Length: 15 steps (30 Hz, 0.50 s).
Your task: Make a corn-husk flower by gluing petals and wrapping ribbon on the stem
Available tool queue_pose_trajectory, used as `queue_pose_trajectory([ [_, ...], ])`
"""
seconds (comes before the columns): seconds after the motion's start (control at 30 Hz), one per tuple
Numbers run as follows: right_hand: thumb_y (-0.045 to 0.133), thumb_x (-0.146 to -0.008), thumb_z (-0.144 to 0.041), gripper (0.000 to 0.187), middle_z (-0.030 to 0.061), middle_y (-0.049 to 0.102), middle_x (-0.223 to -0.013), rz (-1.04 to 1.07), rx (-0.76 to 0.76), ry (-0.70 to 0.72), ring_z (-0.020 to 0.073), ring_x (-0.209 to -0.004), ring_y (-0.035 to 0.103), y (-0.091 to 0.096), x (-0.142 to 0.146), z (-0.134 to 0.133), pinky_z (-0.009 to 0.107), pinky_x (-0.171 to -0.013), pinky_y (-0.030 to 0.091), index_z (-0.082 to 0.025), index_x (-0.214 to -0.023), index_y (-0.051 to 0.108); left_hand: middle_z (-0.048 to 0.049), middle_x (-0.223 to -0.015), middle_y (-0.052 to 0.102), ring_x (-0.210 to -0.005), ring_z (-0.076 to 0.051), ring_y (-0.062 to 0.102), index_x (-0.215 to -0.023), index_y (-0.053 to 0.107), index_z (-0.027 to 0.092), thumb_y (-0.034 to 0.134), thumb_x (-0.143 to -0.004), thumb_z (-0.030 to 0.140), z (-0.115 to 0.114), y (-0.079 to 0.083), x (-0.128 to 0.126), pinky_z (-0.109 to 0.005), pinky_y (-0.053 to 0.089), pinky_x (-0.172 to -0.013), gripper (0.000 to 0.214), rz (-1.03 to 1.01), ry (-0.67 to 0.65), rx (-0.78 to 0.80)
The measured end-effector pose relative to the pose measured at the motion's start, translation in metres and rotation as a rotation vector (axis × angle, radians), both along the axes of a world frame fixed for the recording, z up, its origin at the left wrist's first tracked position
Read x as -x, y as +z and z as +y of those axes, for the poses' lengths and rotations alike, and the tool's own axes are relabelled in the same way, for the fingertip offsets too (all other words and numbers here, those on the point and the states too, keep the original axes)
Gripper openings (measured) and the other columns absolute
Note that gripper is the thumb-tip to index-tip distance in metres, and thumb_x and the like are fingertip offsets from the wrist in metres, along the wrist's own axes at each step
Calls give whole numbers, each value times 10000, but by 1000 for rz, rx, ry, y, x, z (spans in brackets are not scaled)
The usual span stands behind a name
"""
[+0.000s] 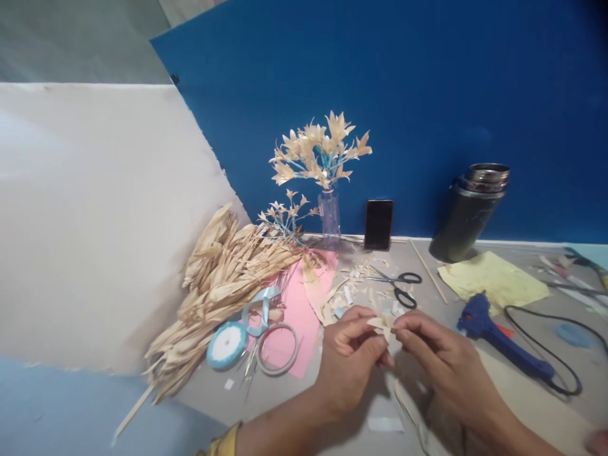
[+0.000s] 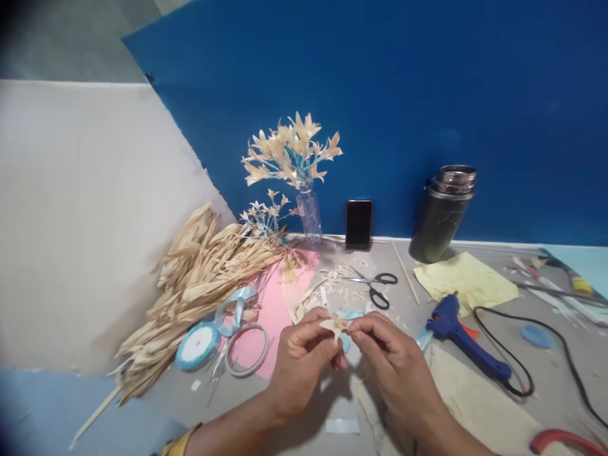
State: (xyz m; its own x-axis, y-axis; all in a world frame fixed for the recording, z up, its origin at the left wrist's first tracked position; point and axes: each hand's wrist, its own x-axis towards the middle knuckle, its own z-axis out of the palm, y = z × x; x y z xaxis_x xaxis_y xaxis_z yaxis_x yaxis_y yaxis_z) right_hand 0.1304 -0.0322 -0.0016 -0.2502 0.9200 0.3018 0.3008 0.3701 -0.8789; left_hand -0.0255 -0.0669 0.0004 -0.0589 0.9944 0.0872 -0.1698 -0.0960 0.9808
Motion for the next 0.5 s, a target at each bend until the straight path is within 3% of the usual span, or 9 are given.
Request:
queue_pose_trajectory([
  [0.1,583,-871,-384,237,2,689,-724,31,16,0,169,-670,647,1,-1,2,217,-639,512,-229,-726,689,-51,-955,596,-530,-58,582,-730,765,136,701,-809,216,0,1,2,-215,476,-512,129,19,-35,-23],
  [0.3,553,-912,-394,295,29,691,-786,36,41,167,189,-758,655,3,-1,0,249,-695,506,-210,-722,684,-19,-759,583,-541,-87,553,-667,743,153,781,-740,216,1,7,8,-222,446,-506,104,16,-13,-112],
  [0.5,589,-909,-370,236,38,718,-856,67,56,269,201,-812,672,0,-2,0,273,-756,520,-207,-798,717,-33,-734,604,-667,-130,553,-671,715,164,725,-757,146,-2,12,8,-234,439,-591,88,194,45,-233],
])
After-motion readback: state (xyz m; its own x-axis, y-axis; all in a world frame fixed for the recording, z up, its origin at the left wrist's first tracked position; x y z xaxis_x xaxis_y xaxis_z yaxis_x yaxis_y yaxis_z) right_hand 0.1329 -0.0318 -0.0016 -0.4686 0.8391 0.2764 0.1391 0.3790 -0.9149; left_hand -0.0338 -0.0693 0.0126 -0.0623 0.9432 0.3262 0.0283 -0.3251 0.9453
